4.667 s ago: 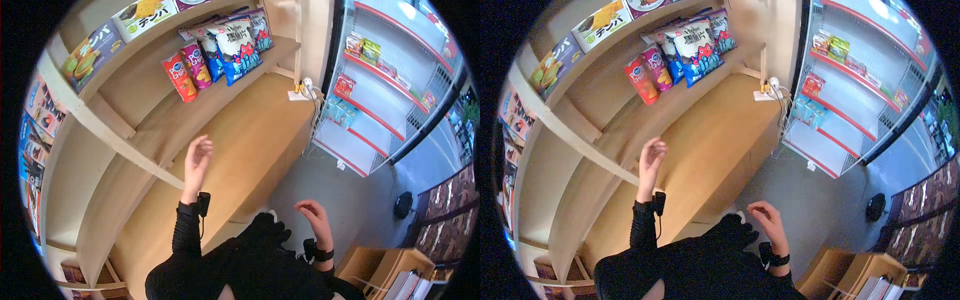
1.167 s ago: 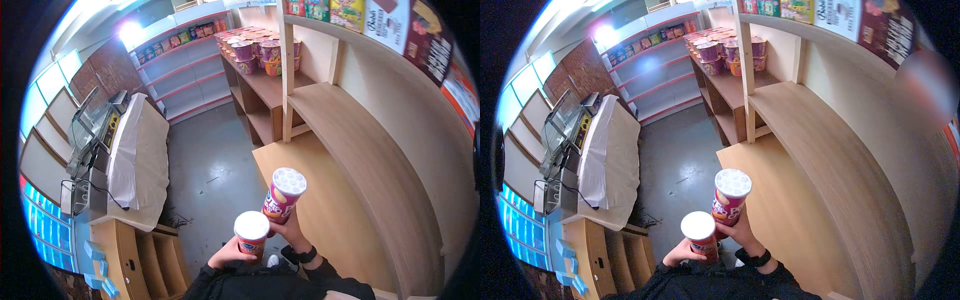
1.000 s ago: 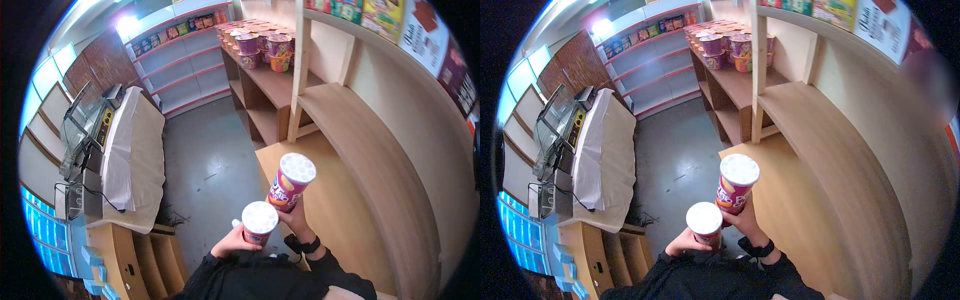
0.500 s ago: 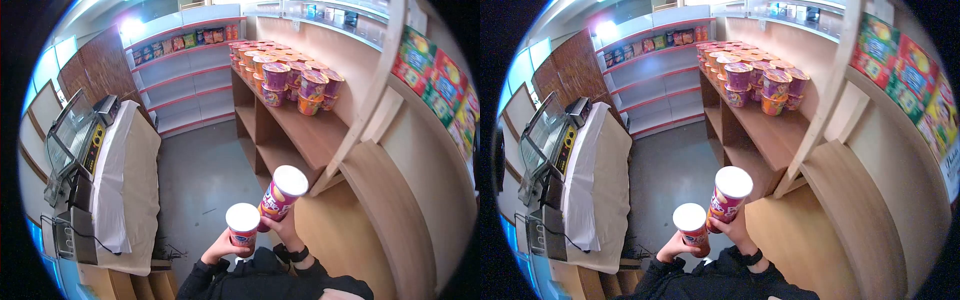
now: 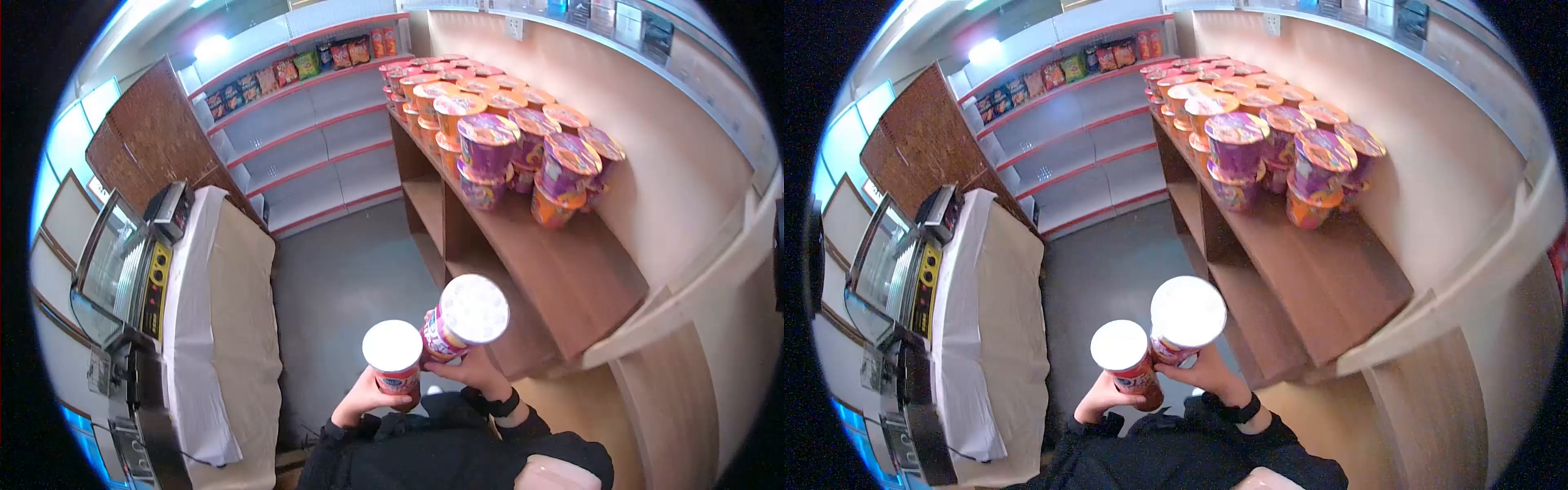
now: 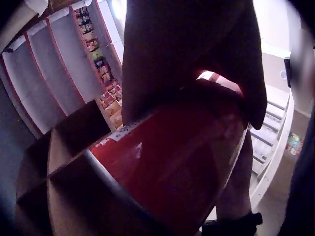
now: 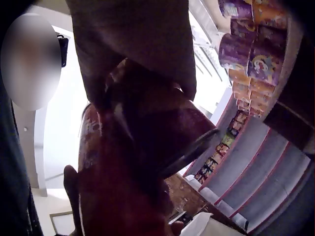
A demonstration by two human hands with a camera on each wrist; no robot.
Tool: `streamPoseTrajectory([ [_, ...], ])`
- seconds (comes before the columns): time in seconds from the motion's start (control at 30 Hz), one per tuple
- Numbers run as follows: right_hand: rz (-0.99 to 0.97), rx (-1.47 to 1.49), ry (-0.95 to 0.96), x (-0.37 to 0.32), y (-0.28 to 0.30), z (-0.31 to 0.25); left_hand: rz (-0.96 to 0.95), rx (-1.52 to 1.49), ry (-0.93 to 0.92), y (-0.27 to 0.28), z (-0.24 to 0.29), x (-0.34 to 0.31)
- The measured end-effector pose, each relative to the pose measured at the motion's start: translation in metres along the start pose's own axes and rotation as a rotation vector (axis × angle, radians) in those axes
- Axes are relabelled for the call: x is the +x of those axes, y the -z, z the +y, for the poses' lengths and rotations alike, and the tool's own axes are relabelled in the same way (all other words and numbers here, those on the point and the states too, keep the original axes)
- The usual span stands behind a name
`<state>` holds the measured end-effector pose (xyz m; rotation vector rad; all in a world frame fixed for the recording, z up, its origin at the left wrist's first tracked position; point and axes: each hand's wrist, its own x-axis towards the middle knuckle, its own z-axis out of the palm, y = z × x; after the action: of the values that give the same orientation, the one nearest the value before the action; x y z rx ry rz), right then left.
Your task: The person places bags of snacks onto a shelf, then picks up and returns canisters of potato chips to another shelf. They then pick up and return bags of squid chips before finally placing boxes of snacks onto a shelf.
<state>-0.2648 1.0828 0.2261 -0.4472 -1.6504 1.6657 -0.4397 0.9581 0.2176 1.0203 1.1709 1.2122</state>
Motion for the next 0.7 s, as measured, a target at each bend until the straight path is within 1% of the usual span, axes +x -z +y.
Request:
streamPoseTrajectory([
  [0.1, 0.003, -0.014, 0.043, 0.044, 0.001, 0.028, 0.016, 0.003, 0.004, 0.028, 0.006, 0.031],
  [0.13, -0.059, -0.069, -0.051, 0.056, 0.003, 0.033, 0.031, -0.02, 0.008, 0.036, 0.009, 0.038],
  [0.17, -0.073, -0.07, -0.048, 0.066, 0.002, 0.043, 0.042, -0.022, 0.001, 0.047, 0.005, 0.044],
  [0.23, -0.052, -0.094, -0.124, 0.089, 0.0, 0.07, 0.032, -0.072, 0.067, 0.074, -0.01, 0.057],
  [0.27, -0.09, -0.048, -0.165, 0.104, -0.001, 0.074, 0.028, -0.1, 0.056, 0.084, -0.015, 0.066],
  [0.37, -0.011, -0.065, -0.124, 0.149, -0.017, 0.07, 0.102, -0.163, 0.06, 0.115, -0.013, 0.093],
  [0.43, 0.052, -0.018, -0.117, 0.177, -0.027, 0.089, 0.082, -0.22, 0.037, 0.141, -0.007, 0.113],
  [0.5, 0.046, -0.146, -0.089, 0.21, -0.032, 0.101, 0.065, -0.141, 0.053, 0.175, -0.003, 0.131],
  [0.57, 0.011, -0.031, -0.153, 0.245, -0.044, 0.109, 0.077, -0.189, 0.071, 0.205, 0.01, 0.146],
  [0.6, 0.029, -0.081, -0.066, 0.265, -0.053, 0.115, 0.1, -0.182, 0.043, 0.222, 0.011, 0.153],
  [0.7, -0.031, -0.101, -0.07, 0.328, -0.083, 0.116, 0.174, -0.14, 0.0, 0.27, 0.021, 0.167],
])
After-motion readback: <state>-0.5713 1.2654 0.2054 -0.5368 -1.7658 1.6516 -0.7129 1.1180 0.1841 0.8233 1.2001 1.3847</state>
